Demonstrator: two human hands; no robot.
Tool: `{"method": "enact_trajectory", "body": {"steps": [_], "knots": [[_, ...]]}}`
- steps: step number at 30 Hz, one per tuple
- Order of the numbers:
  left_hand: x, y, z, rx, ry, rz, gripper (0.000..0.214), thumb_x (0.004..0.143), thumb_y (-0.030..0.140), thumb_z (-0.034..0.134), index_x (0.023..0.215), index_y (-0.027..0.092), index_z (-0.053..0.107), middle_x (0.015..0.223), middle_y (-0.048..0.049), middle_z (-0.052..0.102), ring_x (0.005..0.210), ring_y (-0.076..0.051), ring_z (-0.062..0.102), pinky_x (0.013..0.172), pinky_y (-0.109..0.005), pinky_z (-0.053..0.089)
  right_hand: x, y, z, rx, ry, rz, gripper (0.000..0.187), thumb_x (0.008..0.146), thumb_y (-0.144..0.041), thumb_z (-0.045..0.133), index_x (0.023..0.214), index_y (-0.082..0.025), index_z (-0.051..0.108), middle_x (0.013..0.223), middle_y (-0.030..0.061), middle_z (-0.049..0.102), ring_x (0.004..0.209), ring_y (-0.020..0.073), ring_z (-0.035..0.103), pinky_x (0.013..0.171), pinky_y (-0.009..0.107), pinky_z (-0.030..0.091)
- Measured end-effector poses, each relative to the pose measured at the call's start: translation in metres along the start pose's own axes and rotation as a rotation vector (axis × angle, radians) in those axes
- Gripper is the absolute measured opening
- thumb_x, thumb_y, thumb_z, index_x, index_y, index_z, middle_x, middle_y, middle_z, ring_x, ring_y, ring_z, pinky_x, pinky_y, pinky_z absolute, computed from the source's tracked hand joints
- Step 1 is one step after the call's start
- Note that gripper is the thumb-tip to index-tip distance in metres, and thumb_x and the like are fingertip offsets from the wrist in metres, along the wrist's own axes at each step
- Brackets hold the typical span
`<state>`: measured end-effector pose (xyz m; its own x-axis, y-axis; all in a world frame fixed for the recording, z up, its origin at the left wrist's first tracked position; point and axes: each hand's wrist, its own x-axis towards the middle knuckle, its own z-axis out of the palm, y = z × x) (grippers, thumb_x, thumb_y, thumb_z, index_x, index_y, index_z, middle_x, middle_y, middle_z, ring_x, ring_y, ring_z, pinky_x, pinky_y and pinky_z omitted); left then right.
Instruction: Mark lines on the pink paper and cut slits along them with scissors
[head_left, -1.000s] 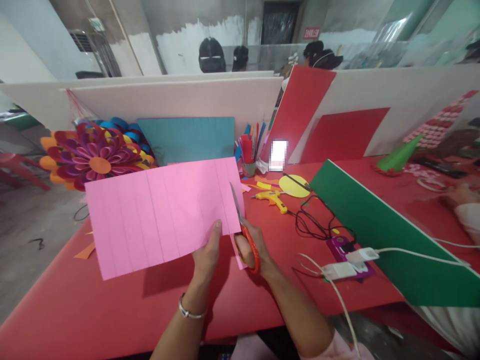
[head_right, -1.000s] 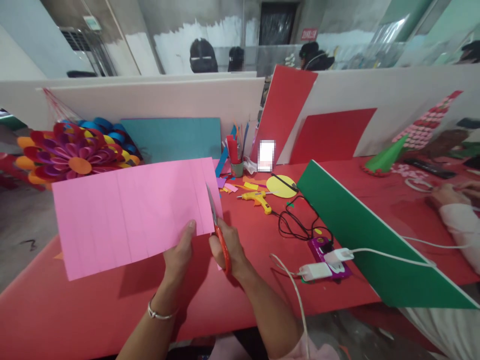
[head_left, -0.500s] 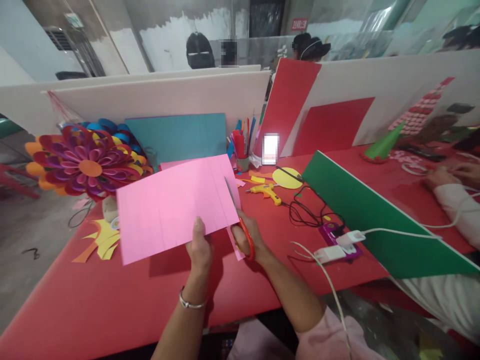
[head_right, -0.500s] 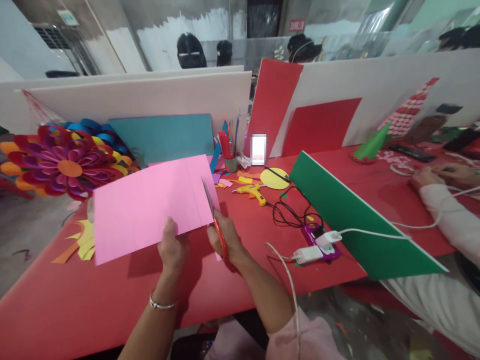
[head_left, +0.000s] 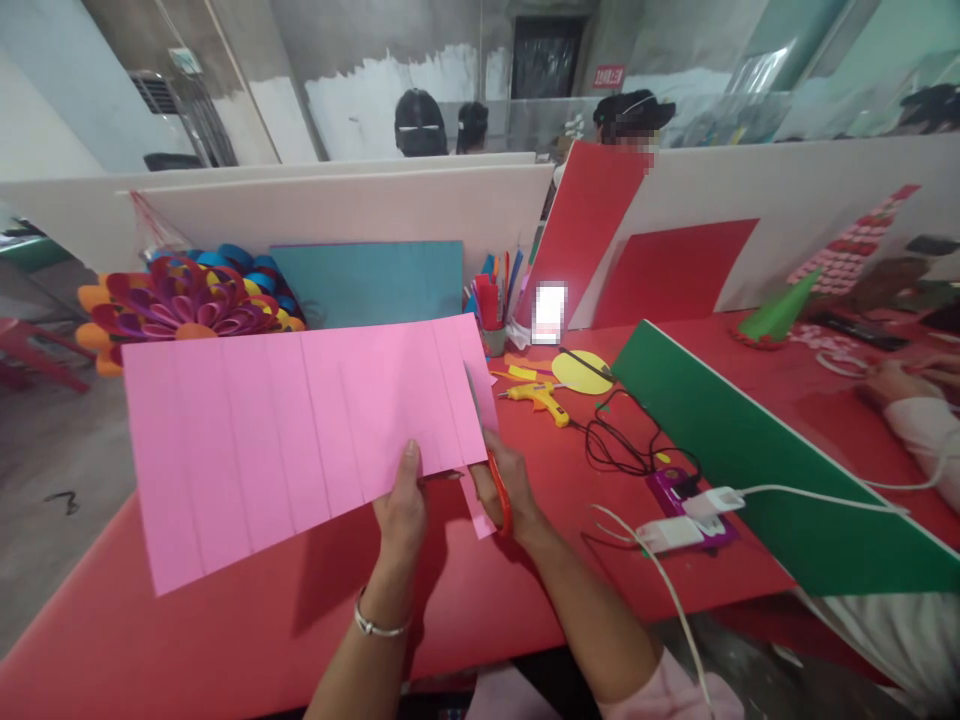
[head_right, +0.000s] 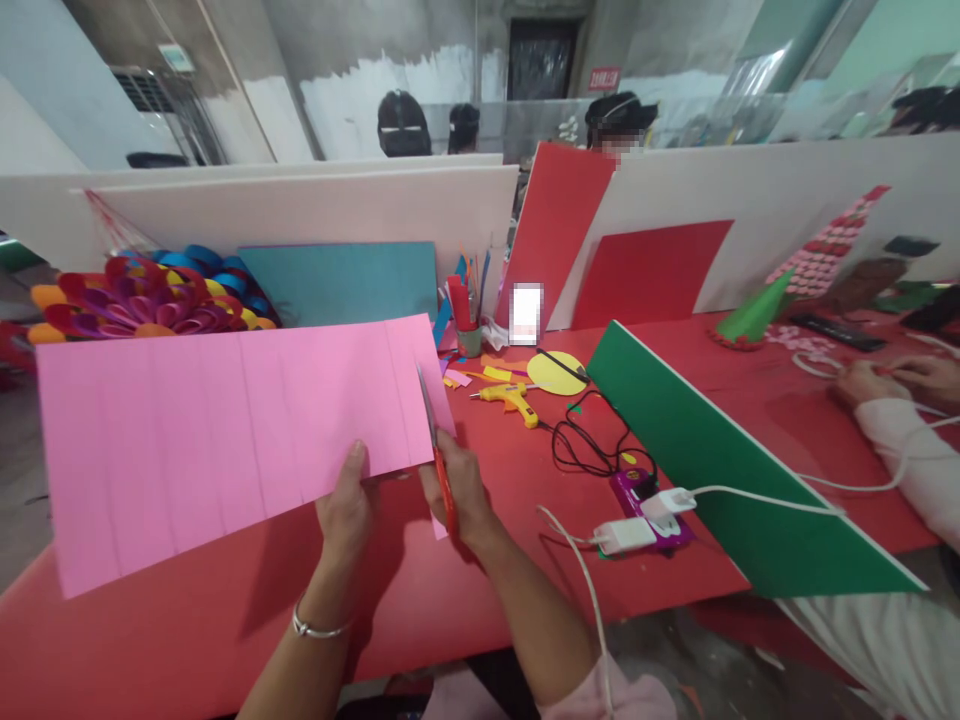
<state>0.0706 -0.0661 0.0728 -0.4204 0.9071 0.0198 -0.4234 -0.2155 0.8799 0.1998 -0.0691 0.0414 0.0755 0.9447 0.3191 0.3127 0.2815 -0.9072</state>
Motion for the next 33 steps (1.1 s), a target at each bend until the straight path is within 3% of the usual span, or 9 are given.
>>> {"method": "enact_trajectory", "body": {"steps": [7,11,16,21,27,33], "knots": [[0.002,-0.007,-0.008,0.096,-0.006,0.035,0.049,0.085,0.045,0.081,0.126,0.021,0.071,0.126,-0.0106,0.074,0.123,-0.027,0.069,0.104,-0.042,0.061,0.001,0.001,-0.001,-0.096,0.018,0.034,0.016,0.088,-0.037,0.055,0.095,-0.024,0.060,0.067,-0.0013,0.062,0.058,0.0192,0.058,0.059,0.029,0.041],[0.002,-0.010,-0.012,0.101,-0.051,0.016,0.056,0.083,0.048,0.083,0.129,0.018,0.070,0.127,-0.0127,0.074,0.117,-0.030,0.071,0.106,-0.049,0.060,0.001,0.006,-0.001,-0.124,0.021,0.017,0.016,0.090,-0.040,0.051,0.094,-0.025,0.056,0.064,-0.0013,0.060,0.053,0.0198,0.058,0.057,0.030,0.042],[0.002,-0.010,-0.012,0.050,0.010,0.000,0.051,0.083,0.042,0.084,0.128,0.022,0.070,0.130,-0.0096,0.073,0.128,-0.030,0.067,0.113,-0.050,0.055,0.002,0.008,-0.003,-0.151,-0.001,-0.046,0.019,0.093,-0.043,0.049,0.099,-0.025,0.054,0.073,0.0025,0.065,0.062,0.0232,0.065,0.060,0.032,0.046],[-0.001,-0.011,-0.018,0.114,0.031,-0.029,0.045,0.084,0.041,0.083,0.123,0.020,0.072,0.125,-0.0105,0.075,0.125,-0.029,0.069,0.112,-0.048,0.056,0.003,0.010,-0.003,-0.149,0.029,-0.085,0.019,0.092,-0.038,0.049,0.104,-0.025,0.057,0.078,0.0036,0.067,0.073,0.0258,0.068,0.064,0.033,0.049],[-0.001,-0.014,-0.023,0.165,0.006,-0.014,0.043,0.084,0.041,0.083,0.120,0.019,0.073,0.114,-0.0101,0.077,0.113,-0.029,0.074,0.100,-0.044,0.064,0.001,0.012,-0.002,-0.165,0.044,-0.098,0.020,0.092,-0.039,0.049,0.103,-0.024,0.057,0.077,0.0025,0.068,0.061,0.0217,0.064,0.056,0.030,0.044],[-0.003,-0.016,-0.022,0.197,-0.024,0.010,0.040,0.084,0.038,0.083,0.118,0.021,0.074,0.113,-0.0108,0.078,0.114,-0.030,0.074,0.098,-0.044,0.065,0.003,0.009,-0.005,-0.171,0.063,-0.087,0.026,0.093,-0.046,0.051,0.105,-0.024,0.058,0.088,0.0068,0.073,0.080,0.0271,0.071,0.063,0.032,0.049]]}}
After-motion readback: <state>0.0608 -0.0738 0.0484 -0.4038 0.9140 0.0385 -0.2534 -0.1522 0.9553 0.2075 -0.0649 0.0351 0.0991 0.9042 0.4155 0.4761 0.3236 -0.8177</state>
